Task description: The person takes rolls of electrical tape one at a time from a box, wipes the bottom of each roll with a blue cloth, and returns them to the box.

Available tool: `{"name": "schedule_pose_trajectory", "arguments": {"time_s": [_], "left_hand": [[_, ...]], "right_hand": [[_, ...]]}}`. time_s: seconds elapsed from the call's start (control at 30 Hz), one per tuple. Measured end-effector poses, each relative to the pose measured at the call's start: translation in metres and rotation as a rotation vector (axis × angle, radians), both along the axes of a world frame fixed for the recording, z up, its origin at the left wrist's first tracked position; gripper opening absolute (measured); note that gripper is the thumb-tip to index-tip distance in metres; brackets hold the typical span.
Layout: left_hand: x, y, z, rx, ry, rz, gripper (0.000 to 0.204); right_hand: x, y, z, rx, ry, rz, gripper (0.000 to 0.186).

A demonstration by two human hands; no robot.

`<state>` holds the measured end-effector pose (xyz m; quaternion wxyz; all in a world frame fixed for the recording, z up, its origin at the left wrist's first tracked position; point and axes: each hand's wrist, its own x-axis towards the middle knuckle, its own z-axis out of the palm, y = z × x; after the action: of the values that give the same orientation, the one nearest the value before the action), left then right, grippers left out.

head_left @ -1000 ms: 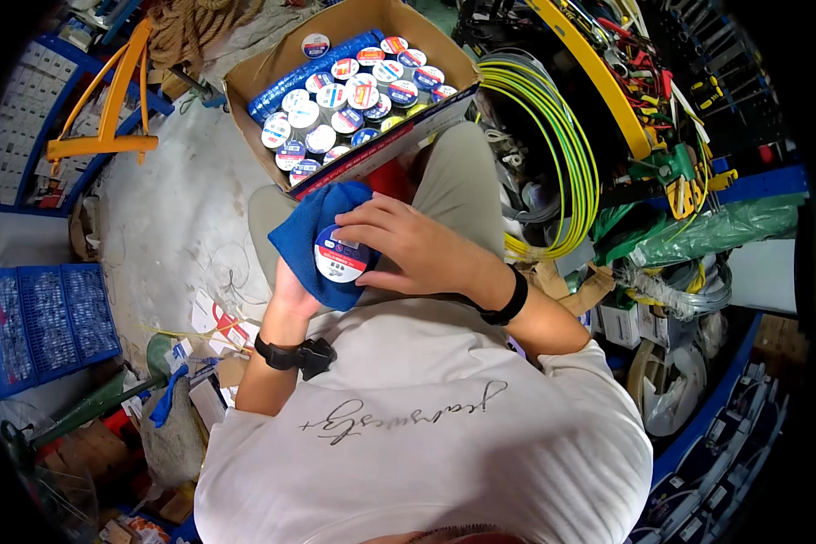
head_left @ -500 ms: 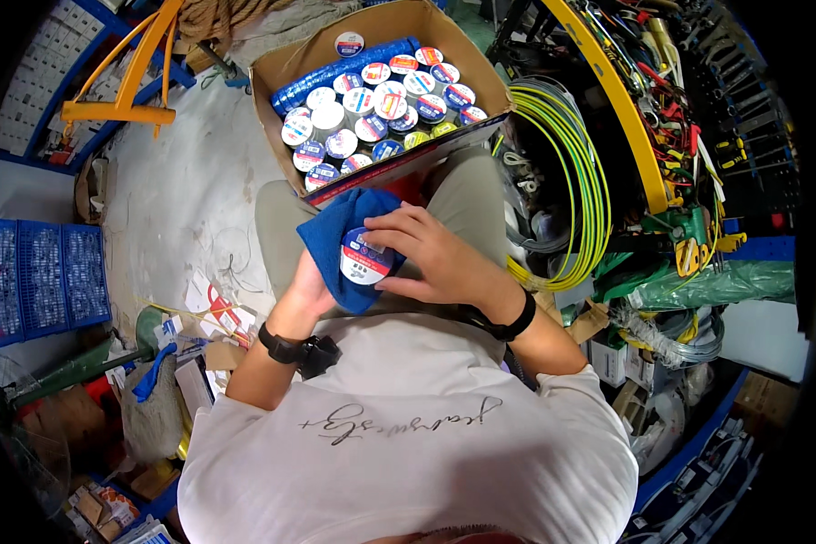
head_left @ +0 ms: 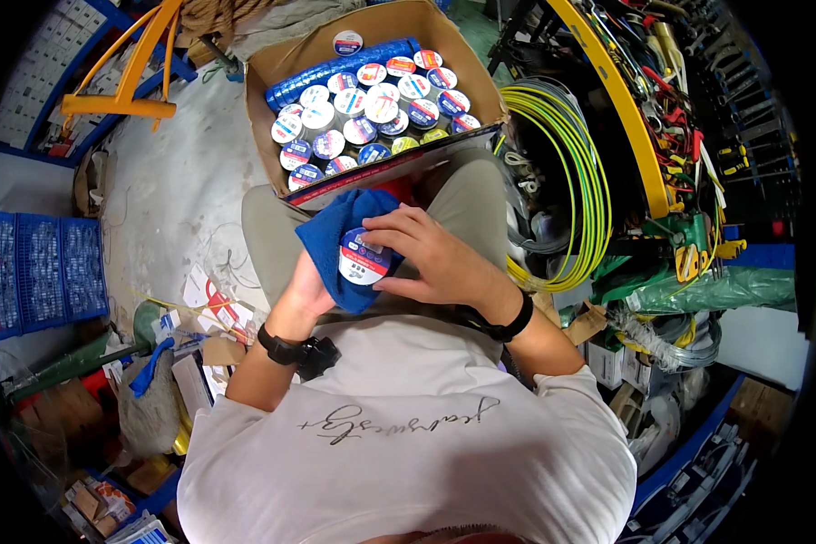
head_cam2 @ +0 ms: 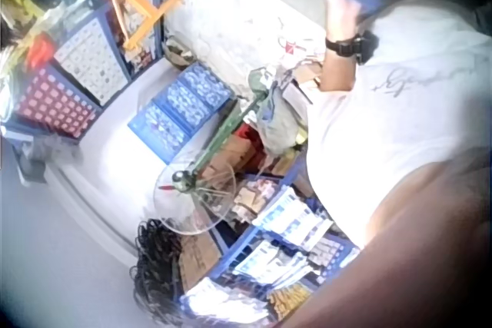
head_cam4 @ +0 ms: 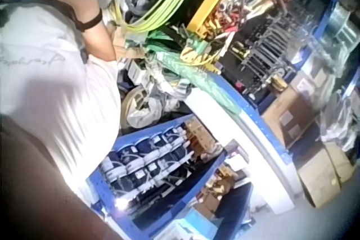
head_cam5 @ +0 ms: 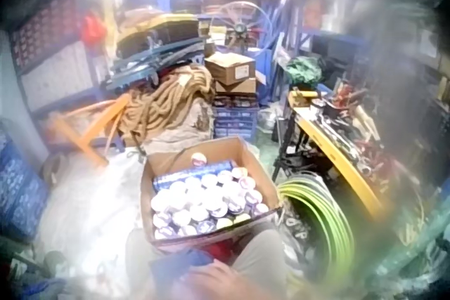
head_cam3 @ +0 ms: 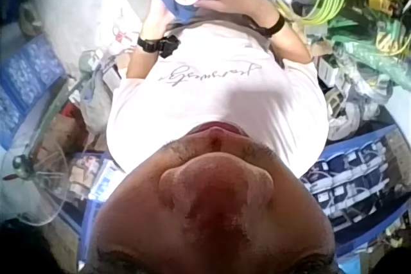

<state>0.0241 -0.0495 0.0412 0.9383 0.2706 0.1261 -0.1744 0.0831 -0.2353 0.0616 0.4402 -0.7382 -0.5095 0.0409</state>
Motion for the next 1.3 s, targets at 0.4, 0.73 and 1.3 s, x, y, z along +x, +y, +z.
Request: {"name": "schedule_pose_trajectory", "arguments": {"time_s": [0.4, 0.73, 1.3], "left_hand": [[0.009, 0.004, 0.002, 0.009, 0.032, -0.003, 0.045], [0.015, 0.000, 0.000, 0.031, 0.070, -0.009, 0.047], [0.028, 0.026, 0.026, -0.132, 0.009, 0.197, 0.037]], "right_hand": [[0.006, 0.007, 0.004, -0.020, -0.016, -0.012, 0.051], [0.008, 0.004, 0.000, -0.040, 0.062, -0.035, 0.052], [0.182, -0.094, -0.107, -0.284, 0.374, -1.051, 0.057]]}}
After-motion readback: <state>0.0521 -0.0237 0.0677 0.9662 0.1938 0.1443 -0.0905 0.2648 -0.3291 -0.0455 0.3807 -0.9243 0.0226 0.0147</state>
